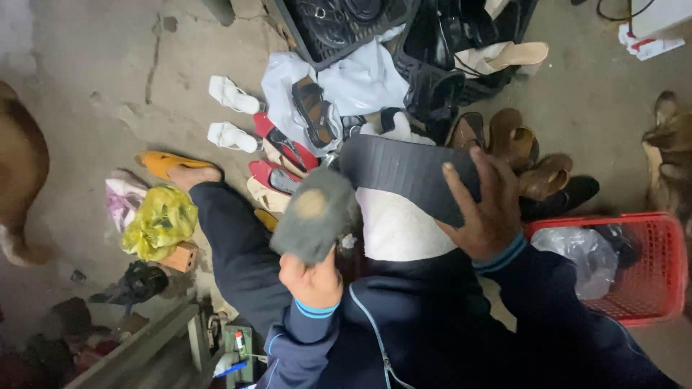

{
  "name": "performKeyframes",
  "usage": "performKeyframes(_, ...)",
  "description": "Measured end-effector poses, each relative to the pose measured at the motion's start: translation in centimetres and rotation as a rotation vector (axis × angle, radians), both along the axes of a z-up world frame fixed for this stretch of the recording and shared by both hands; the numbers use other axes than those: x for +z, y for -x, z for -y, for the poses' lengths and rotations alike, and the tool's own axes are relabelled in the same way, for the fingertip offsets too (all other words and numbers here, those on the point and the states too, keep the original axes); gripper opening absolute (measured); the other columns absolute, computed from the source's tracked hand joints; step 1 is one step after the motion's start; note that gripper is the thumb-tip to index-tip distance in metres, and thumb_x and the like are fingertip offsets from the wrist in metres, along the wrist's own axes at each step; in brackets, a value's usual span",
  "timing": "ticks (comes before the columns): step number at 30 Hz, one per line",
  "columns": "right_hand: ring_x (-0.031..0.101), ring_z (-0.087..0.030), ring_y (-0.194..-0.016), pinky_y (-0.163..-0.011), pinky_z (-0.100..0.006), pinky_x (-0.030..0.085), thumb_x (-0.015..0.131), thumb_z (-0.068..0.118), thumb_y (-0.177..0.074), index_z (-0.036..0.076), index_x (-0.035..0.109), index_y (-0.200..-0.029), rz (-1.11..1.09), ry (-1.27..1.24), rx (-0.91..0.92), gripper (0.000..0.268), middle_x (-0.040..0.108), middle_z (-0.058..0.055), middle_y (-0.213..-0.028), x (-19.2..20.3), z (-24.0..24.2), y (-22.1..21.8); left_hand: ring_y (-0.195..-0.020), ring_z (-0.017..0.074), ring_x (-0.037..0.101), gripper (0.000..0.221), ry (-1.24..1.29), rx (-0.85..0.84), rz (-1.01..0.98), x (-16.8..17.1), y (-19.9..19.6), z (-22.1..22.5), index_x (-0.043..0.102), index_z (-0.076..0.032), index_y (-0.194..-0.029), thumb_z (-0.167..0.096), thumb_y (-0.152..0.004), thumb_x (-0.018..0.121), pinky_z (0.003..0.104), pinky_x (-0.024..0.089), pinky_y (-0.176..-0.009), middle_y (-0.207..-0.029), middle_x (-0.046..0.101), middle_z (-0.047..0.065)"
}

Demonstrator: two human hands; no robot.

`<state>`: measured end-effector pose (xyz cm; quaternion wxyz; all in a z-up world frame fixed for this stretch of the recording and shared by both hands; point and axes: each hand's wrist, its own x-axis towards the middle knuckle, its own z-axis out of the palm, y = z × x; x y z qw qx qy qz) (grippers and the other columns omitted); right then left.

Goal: Hammering the sole of a sandal onto a shoe last to secure it during a repair process.

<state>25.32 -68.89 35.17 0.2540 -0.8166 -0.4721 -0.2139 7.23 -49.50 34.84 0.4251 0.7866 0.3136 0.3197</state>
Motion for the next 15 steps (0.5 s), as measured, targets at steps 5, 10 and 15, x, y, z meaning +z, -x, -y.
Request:
performKeyframes(5,0.049,-0.051,-0.128,-0.098,-0.061,0.052,0.084,0.022,-0.085,0.008,0.059,-0.149,0.037,-0.011,-0.041,0.071,0.045,-0.029,-0.152,0.2,1.1,-0.4,-0.056,0.0432,0.056,0.032,-0.027,-0.123,0.015,-1.3,-1.2,-1.1,0.052,-0.008,-0.066,-0.01,-0.09,0.073,0.034,0.051,-0.053,-0.055,0.055,0.017)
performKeyframes(10,0.048,-0.054,-0.134,-0.1,-0.062,0.053,0.086,0.036,-0.078,0.016,0.055,-0.154,-0.018,0.075,-0.063,0.084,0.043,-0.027,-0.157,-0.9,2.5,-0.7,-0.06,0.0302,0.067,0.012,-0.52,-0.054,0.0,-5.3,3.6,-2.0,0.073,-0.011,-0.078,-0.005,-0.088,0.077,0.038,0.058,-0.068,-0.069,0.067,0.006)
performKeyframes(15,0.041,-0.051,-0.14,-0.109,-0.065,0.044,0.085,0.043,-0.079,0.014,0.047,-0.156,-0.139,-0.056,-0.031,0.091,0.033,-0.027,-0.162,-1.1,2.7,-1.6,-0.067,0.0142,0.057,0.007,0.186,-0.114,0.043,0.1,-1.7,-1.1,0.066,-0.005,-0.088,-0.007,-0.093,0.07,0.03,0.052,-0.064,-0.055,0.057,0.008)
